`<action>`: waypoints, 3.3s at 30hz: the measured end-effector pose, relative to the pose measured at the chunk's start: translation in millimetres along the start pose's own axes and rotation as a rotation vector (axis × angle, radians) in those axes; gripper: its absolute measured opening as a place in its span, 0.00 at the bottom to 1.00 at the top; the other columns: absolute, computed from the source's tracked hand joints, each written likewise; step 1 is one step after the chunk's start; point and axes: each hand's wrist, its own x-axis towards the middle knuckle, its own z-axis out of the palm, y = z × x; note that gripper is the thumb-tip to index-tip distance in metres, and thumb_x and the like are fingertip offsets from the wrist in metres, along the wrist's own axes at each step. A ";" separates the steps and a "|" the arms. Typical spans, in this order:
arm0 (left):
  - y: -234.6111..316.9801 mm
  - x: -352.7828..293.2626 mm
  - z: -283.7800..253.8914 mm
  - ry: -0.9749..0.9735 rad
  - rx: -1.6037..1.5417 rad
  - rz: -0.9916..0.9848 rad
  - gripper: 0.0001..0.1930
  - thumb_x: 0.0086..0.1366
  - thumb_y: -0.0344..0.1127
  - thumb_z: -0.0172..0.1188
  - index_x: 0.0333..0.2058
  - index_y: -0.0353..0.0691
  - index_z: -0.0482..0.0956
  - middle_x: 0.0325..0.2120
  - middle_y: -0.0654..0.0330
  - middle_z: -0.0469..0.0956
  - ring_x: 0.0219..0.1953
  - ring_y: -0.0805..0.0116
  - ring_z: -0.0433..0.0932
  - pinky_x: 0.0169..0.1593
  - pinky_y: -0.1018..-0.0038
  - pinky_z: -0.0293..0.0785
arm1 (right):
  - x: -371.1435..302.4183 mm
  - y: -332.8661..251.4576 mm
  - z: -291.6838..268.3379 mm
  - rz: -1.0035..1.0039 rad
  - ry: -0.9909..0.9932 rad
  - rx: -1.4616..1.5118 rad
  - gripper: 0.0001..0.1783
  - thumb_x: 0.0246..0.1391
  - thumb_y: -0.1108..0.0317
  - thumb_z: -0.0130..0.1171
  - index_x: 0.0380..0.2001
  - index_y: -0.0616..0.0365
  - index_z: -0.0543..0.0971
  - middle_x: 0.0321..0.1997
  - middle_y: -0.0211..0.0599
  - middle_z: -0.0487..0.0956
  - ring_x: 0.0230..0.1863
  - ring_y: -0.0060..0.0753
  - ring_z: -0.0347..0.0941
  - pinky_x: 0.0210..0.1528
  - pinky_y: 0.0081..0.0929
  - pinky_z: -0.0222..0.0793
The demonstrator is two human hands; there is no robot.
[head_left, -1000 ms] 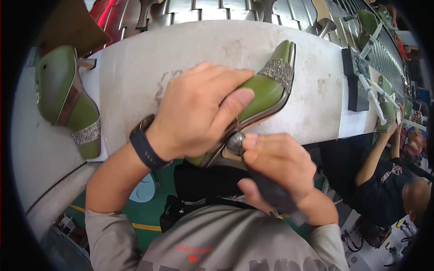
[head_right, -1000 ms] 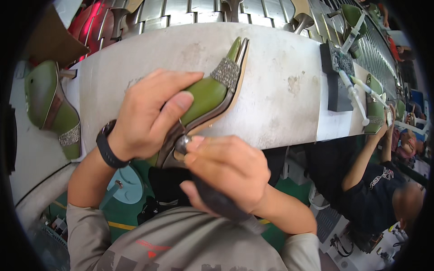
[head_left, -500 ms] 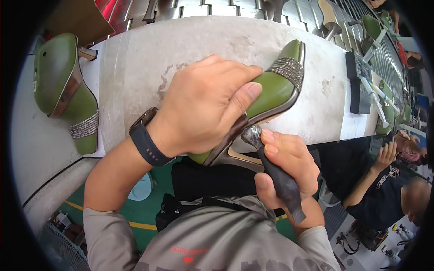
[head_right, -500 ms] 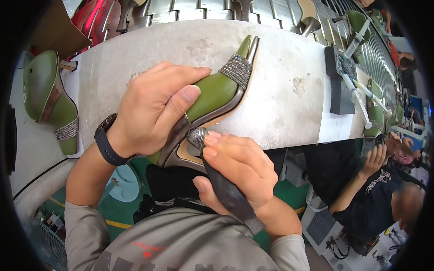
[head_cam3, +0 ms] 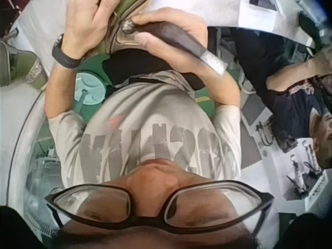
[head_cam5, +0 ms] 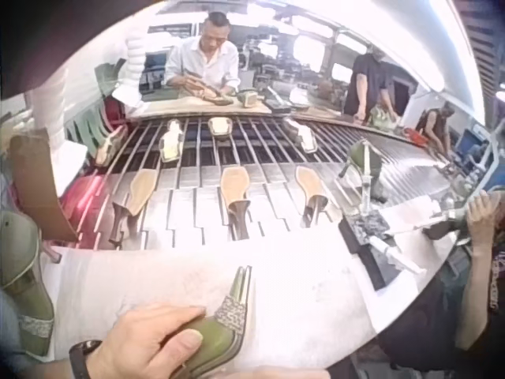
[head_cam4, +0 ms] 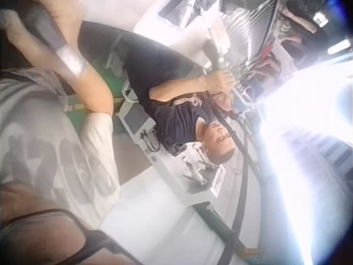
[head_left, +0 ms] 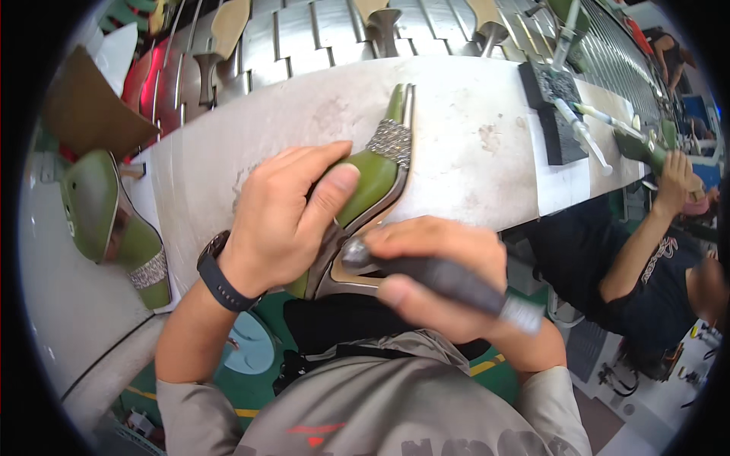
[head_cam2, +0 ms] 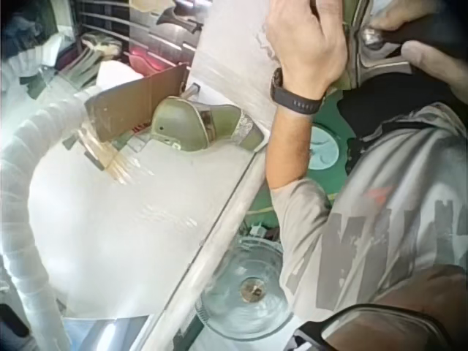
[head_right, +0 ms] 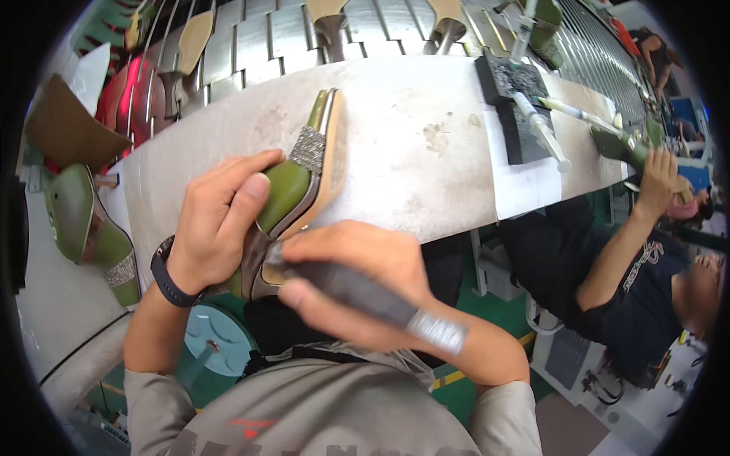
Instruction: The person assembles high-heeled shoes by applying adhesive from a syringe, pressing soles onto the shoe lasts by hand, and tapping the edges with a hammer before placing the shoes onto a conveyor belt.
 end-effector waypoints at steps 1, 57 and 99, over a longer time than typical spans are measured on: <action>8.5 3.9 1.2 -0.011 0.063 -0.001 0.28 0.72 0.44 0.62 0.61 0.25 0.76 0.52 0.39 0.83 0.53 0.44 0.83 0.58 0.59 0.76 | -0.4 -7.3 -9.8 0.195 0.053 0.154 0.16 0.58 0.70 0.73 0.47 0.64 0.85 0.39 0.39 0.88 0.38 0.29 0.85 0.43 0.26 0.80; 86.9 30.5 6.1 0.545 -0.091 0.508 0.34 0.52 0.24 0.70 0.59 0.34 0.70 0.51 0.45 0.80 0.50 0.47 0.82 0.54 0.58 0.76 | 68.3 -156.2 -64.9 0.176 0.093 0.012 0.22 0.49 0.61 0.72 0.39 0.70 0.81 0.44 0.59 0.87 0.50 0.48 0.86 0.62 0.41 0.78; 1.1 -101.0 80.9 0.658 0.530 0.224 0.32 0.72 0.54 0.65 0.64 0.40 0.68 0.65 0.40 0.74 0.68 0.41 0.74 0.74 0.38 0.57 | -25.5 -43.7 -7.6 0.253 -0.012 0.278 0.17 0.55 0.77 0.71 0.48 0.68 0.83 0.51 0.57 0.87 0.55 0.43 0.86 0.61 0.35 0.79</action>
